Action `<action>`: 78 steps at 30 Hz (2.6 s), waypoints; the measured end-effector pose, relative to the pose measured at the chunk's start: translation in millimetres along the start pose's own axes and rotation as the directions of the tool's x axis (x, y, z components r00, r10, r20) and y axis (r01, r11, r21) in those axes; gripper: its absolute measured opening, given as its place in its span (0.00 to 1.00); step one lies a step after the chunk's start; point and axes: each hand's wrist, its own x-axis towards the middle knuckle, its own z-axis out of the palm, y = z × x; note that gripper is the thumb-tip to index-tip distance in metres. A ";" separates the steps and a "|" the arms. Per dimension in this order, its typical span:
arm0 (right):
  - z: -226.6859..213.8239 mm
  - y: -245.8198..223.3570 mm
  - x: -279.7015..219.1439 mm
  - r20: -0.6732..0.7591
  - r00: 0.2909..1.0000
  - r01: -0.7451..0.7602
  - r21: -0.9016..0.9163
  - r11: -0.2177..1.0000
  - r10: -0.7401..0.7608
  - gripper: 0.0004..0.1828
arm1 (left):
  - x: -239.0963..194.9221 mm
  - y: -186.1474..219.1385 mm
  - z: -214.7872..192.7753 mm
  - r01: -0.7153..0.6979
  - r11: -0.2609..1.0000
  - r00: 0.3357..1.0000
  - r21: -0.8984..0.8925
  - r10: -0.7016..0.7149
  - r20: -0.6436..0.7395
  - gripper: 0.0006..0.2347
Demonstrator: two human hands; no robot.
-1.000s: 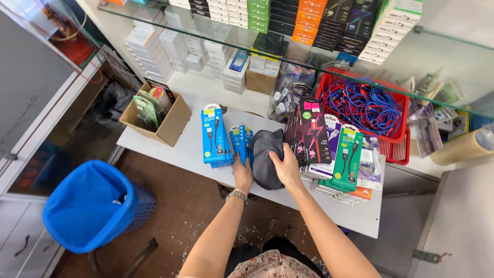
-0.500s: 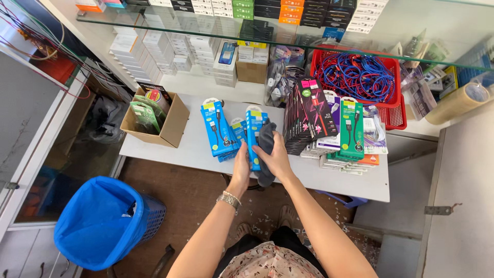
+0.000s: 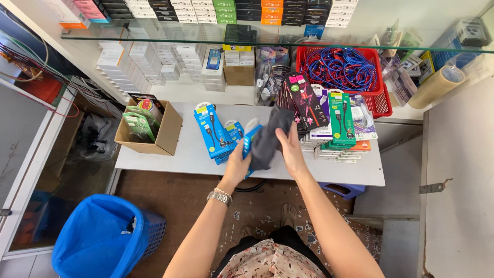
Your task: The person wipes the packaging of several electronic accessories with a dark cloth and then places them on a glass shelf. The person handles blue and black boxes one at a time, wiping each before stacking them on the shelf.
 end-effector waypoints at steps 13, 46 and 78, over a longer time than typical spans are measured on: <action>11.8 -6.4 25.4 -0.173 0.975 0.140 -0.017 0.990 -0.141 0.31 | -9.3 35.3 11.4 0.037 0.998 0.994 -0.047 -0.032 0.109 0.22; -24.9 7.5 -0.2 -0.015 0.998 0.048 -0.292 0.955 -0.054 0.33 | 82.6 -42.4 -72.2 0.249 0.885 0.774 -0.393 -0.426 -0.469 0.22; -81.8 35.6 25.0 0.234 0.939 0.012 -0.755 0.656 0.252 0.50 | 49.0 -100.9 106.6 0.550 0.575 0.819 0.606 -0.511 -0.260 0.42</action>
